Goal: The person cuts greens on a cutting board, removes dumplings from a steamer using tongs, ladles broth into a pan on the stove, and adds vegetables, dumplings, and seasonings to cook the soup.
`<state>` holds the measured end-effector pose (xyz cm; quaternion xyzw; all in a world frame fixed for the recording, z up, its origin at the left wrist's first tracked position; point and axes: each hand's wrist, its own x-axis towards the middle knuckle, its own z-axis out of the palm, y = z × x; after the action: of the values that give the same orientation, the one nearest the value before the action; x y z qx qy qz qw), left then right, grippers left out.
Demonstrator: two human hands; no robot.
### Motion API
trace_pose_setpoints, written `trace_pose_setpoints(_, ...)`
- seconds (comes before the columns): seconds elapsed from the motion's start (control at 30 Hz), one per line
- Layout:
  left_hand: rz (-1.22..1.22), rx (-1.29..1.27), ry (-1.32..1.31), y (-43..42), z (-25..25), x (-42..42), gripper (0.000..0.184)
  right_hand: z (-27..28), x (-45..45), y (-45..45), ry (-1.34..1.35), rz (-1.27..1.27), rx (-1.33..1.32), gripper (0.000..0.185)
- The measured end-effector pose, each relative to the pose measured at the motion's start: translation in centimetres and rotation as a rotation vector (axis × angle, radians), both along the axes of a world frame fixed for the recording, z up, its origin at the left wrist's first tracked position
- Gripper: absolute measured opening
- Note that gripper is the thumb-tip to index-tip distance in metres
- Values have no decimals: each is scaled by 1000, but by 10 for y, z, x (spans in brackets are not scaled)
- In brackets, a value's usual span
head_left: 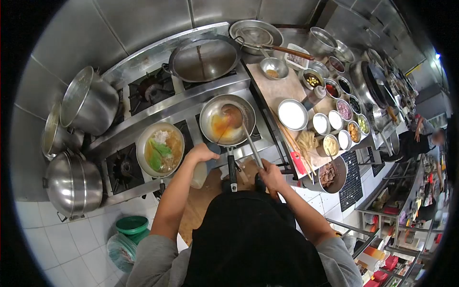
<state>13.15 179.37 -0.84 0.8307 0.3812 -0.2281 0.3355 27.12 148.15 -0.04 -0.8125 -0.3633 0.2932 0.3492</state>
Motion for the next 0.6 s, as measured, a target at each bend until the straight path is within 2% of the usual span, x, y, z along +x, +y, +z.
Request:
trace_pose_setpoints(0.03,-8,-7,-6,0,0,0,84,-3,-4,2,378,-85,26,26)
trace_pose_setpoints(0.1,-25,-18,-16,3,3,-2,95,11,-3,5,941,-274,112,21)
trace_pose_setpoints(0.13,-12,-44,-30,4,6,-3,93,17,-3,7,1223,-370,157,19)
trace_pose_setpoints(0.23,16,-93,-62,3,12,-5,89,18,1,3,1077,-321,89,34)
trace_pose_setpoints(0.33,43,-87,-137,-1,14,-11,82,40,0,0,348,-29,-64,39)
trace_pose_setpoints(0.43,70,-80,-347,-11,21,-18,72,58,-2,-8,-206,36,-82,45)
trace_pose_setpoints(0.6,114,-9,-796,-26,27,-27,58,49,7,-29,-366,30,-4,60)
